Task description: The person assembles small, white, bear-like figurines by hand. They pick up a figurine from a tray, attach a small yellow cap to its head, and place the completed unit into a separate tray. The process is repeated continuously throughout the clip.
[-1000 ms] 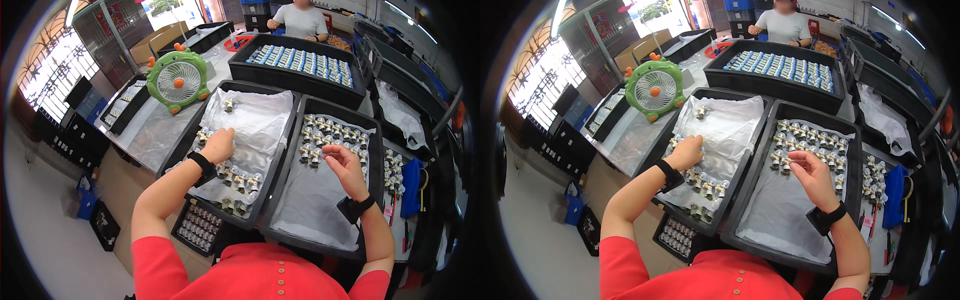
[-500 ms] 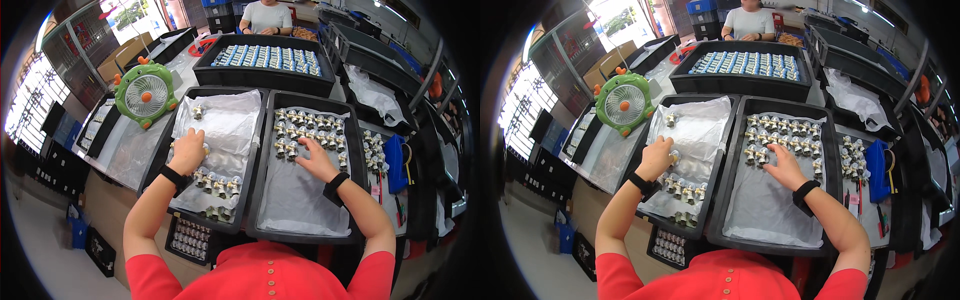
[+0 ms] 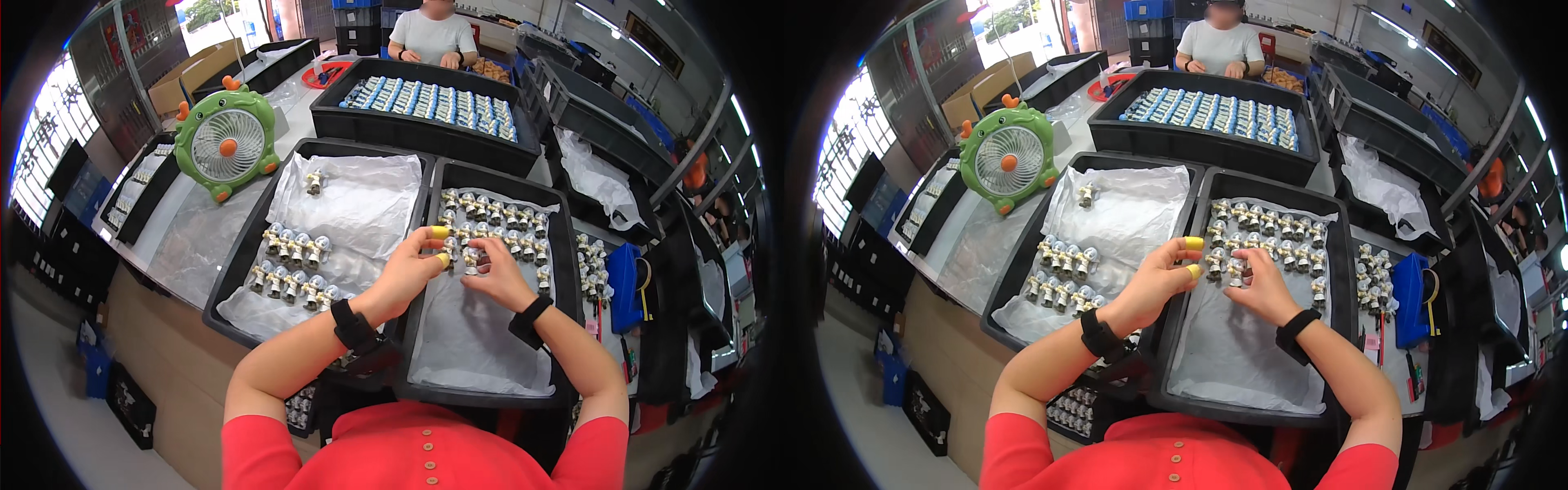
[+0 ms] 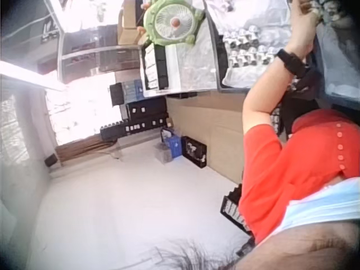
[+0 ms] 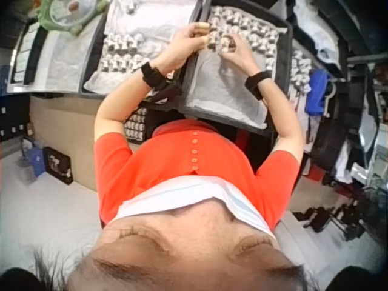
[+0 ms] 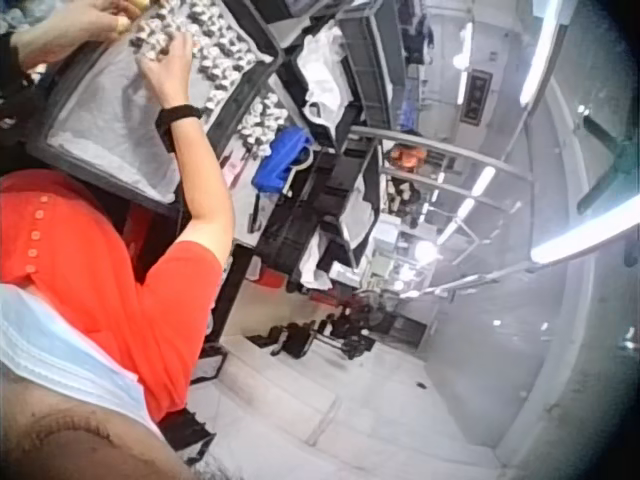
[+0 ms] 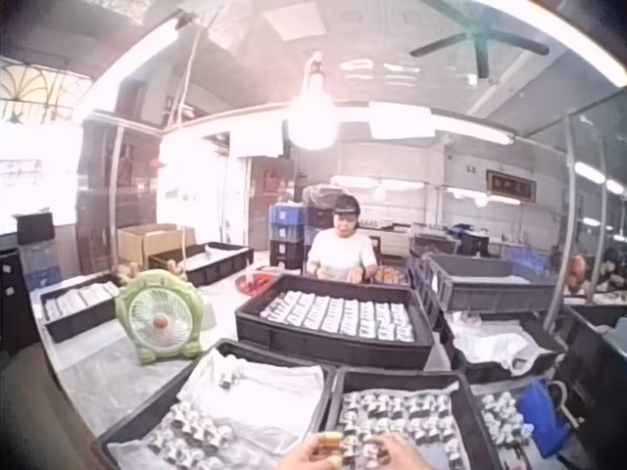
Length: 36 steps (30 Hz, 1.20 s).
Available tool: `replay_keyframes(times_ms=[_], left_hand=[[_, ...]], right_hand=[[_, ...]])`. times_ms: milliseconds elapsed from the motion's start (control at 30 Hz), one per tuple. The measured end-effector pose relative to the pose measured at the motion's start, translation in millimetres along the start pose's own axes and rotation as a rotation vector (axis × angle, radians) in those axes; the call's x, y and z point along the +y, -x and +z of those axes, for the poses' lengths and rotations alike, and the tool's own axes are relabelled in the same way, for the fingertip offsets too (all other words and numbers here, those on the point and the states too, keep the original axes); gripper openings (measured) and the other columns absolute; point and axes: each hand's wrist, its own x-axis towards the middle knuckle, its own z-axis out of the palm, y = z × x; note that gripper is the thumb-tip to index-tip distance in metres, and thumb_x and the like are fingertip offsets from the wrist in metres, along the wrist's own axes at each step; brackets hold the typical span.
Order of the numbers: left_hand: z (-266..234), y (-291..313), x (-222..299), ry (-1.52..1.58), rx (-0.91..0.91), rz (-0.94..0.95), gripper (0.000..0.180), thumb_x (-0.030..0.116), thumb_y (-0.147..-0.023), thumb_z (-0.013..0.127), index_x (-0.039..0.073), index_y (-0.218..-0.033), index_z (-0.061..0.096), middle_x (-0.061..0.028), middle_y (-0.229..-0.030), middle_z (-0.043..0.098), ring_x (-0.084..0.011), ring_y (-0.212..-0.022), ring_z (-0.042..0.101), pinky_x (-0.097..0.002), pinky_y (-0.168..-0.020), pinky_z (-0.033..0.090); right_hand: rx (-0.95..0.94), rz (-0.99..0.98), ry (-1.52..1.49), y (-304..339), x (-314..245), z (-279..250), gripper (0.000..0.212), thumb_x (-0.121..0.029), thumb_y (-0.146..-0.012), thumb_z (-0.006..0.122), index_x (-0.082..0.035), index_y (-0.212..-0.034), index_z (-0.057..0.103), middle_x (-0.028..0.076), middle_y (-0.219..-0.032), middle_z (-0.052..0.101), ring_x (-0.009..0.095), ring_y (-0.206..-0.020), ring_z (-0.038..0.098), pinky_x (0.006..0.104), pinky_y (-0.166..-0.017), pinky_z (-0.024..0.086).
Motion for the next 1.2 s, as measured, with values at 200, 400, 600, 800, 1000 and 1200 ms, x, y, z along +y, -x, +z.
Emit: replay_keyframes(times_ms=[200, 400, 600, 800, 1000, 1200], left_hand=[[6, 2, -4, 0.128, -0.118, -0.09, 0.053, 0.005, -0.085, 0.053, 0.006, -0.134, 0.033, -0.0109, -0.128, 0.041, -0.0174, -0.11, 0.049, -0.0283, -0.089, 0.043], [14, 5, -11, 0.152, -0.167, -0.006, 0.058, -0.002, -0.082, 0.054, 0.005, -0.135, 0.033, -0.0124, -0.126, 0.046, -0.0166, -0.107, 0.051, -0.0281, -0.086, 0.046], [14, 6, -12, 0.108, -0.119, 0.009, 0.052, 0.001, -0.084, 0.057, 0.005, -0.131, 0.036, -0.0108, -0.122, 0.049, -0.0182, -0.108, 0.054, -0.0293, -0.087, 0.047], [11, 4, -16, 0.112, -0.124, 0.006, 0.05, 0.0, -0.084, 0.057, 0.004, -0.129, 0.037, -0.0129, -0.122, 0.049, -0.0193, -0.108, 0.054, -0.0296, -0.087, 0.047], [10, 4, -16, 0.105, -0.131, 0.015, 0.051, 0.001, -0.084, 0.058, 0.003, -0.129, 0.035, -0.0133, -0.123, 0.048, -0.0195, -0.107, 0.055, -0.0295, -0.087, 0.047], [10, 5, -14, 0.129, -0.124, 0.025, 0.051, 0.004, -0.085, 0.059, 0.003, -0.13, 0.035, -0.0127, -0.122, 0.048, -0.0192, -0.109, 0.053, -0.0304, -0.089, 0.045]], right_hand=[[0.07, -0.141, -0.439, 26, -36, 0, 0.061, -0.003, -0.07, 0.071, -0.005, -0.124, 0.043, 0.007, -0.125, 0.037, 0.017, -0.102, 0.05, 0.0272, -0.081, 0.047], [-0.023, -0.23, -0.529, 24, -37, 0, 0.063, 0.002, -0.071, 0.068, -0.008, -0.127, 0.041, 0.006, -0.129, 0.035, 0.017, -0.114, 0.046, 0.0274, -0.085, 0.045], [-0.058, -0.245, -0.603, 25, -35, 2, 0.064, 0.005, -0.071, 0.066, -0.009, -0.128, 0.04, 0.006, -0.129, 0.035, 0.018, -0.115, 0.046, 0.0281, -0.086, 0.044], [-0.077, -0.221, -0.599, 25, -34, 4, 0.064, 0.005, -0.071, 0.066, -0.009, -0.128, 0.039, 0.006, -0.129, 0.035, 0.018, -0.115, 0.046, 0.0281, -0.087, 0.043], [-0.083, -0.195, -0.615, 25, -33, 5, 0.066, 0.005, -0.071, 0.066, -0.009, -0.129, 0.038, 0.005, -0.127, 0.037, 0.017, -0.114, 0.046, 0.028, -0.087, 0.043], [-0.065, -0.162, -0.642, 26, -35, 6, 0.068, 0.006, -0.071, 0.066, -0.008, -0.13, 0.036, 0.005, -0.128, 0.041, 0.017, -0.114, 0.046, 0.0283, -0.088, 0.043]])
